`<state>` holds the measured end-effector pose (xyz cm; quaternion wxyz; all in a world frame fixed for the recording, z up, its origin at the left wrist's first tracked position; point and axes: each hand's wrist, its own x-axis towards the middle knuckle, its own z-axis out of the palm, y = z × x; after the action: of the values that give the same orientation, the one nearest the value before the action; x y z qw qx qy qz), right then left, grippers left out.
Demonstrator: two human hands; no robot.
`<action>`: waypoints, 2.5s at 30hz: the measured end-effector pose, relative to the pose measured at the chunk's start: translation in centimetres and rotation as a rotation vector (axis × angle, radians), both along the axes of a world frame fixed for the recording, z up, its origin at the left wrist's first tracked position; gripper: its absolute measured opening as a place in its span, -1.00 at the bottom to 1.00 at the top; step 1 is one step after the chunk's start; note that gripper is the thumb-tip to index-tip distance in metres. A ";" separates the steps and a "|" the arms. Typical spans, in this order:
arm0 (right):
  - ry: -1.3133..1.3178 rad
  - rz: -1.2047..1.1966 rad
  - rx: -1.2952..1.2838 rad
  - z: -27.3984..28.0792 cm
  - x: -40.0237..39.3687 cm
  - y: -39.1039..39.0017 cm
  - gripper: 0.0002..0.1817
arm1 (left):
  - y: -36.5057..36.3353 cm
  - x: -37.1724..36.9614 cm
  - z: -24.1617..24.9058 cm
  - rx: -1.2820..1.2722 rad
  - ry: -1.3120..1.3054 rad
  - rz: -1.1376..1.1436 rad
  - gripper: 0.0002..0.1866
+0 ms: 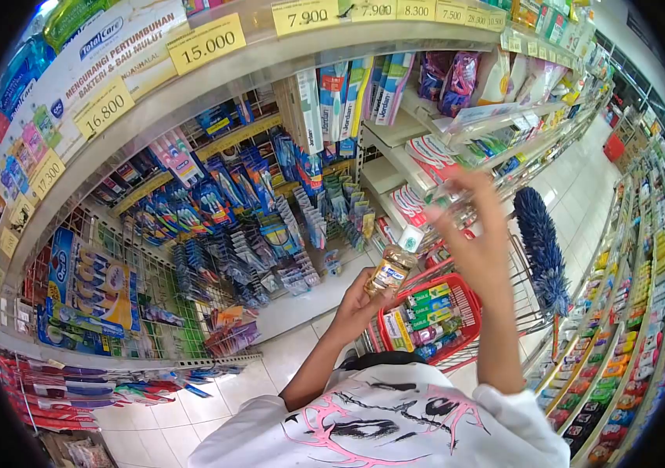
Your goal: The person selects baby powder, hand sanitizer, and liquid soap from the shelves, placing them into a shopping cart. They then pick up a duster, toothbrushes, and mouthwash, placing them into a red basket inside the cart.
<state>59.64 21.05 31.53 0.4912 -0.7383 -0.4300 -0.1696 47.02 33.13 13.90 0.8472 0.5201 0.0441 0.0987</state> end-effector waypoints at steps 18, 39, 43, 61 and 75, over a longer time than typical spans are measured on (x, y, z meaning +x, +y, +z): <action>-0.285 0.434 0.516 21.5 1.0 4.4 -0.75 | -2.1 -0.7 -1.2 0.168 -0.054 -0.016 -0.42; -0.164 0.283 -0.097 24.4 1.1 11.4 -0.55 | -0.3 -4.0 -5.5 0.249 0.126 -0.078 -0.55; -0.167 0.313 -0.089 24.0 2.0 12.7 -0.55 | -0.5 -4.2 -5.1 0.237 0.153 -0.070 -0.55; -0.282 0.354 0.526 -1.7 8.5 -1.8 -0.80 | -1.7 -5.7 -8.1 0.495 0.297 -0.041 -0.60; 1.181 -0.452 -0.662 -61.4 2.7 -21.3 -0.07 | -9.1 -8.3 -10.4 0.919 1.183 -0.386 -0.43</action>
<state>62.38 -0.24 -29.84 0.3448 -0.8883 0.0427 0.3004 38.76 23.98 3.55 0.3840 0.7842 0.3524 -0.3367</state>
